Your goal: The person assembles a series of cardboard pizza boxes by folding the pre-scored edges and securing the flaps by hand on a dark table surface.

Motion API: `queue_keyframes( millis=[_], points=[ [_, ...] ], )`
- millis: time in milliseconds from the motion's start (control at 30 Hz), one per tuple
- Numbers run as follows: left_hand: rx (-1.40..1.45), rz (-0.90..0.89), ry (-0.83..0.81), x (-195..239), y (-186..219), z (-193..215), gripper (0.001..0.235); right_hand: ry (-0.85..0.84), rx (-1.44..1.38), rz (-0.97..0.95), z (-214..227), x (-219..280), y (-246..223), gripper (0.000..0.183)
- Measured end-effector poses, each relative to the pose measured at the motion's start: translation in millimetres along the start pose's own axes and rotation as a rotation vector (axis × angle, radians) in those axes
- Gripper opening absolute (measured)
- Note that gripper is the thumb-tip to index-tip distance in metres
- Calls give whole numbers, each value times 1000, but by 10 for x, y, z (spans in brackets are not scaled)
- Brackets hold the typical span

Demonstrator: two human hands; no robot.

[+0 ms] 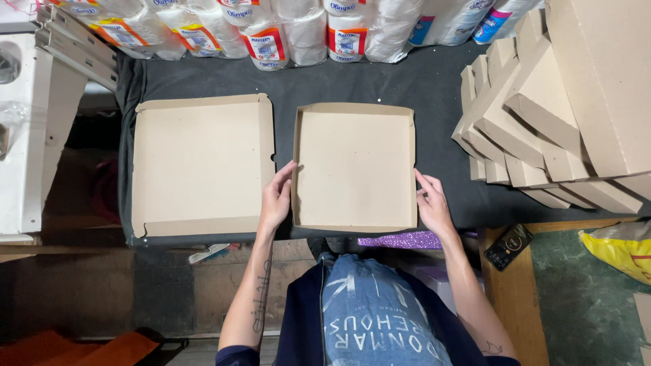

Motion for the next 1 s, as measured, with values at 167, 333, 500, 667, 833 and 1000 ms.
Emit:
queue_keyframes(
  millis=[167, 333, 500, 667, 833, 1000],
  points=[
    [-52, 65, 7, 84, 67, -145, 45, 7, 91, 27, 68, 212, -383, 64],
    [-571, -468, -87, 294, 759, -766, 36, 111, 316, 269, 219, 685, -740, 25],
    [-575, -592, -524, 687, 637, -1779, 36, 81, 407, 313, 226, 1047, -853, 11],
    [-685, -672, -613, 728, 478, -2127, 37, 193, 522, 315, 179, 1078, -556, 7],
    [-812, -748, -483, 560, 476, -2156, 36, 367, 557, 553, 108, 1126, -731, 11],
    [-835, -677, -455, 433, 402, -2142, 35, 440, 621, 725, 39, 1042, -903, 11]
  ],
)
Point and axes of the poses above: each hand's wrist, its own x-axis away from the middle knuckle, its own z-axis out of the back of the hand, y = z × x, the point moved 8 cm from there along -x, towards the middle knuckle, and after that the axes turned 12 degrees about -z, right-handed, at the moved point
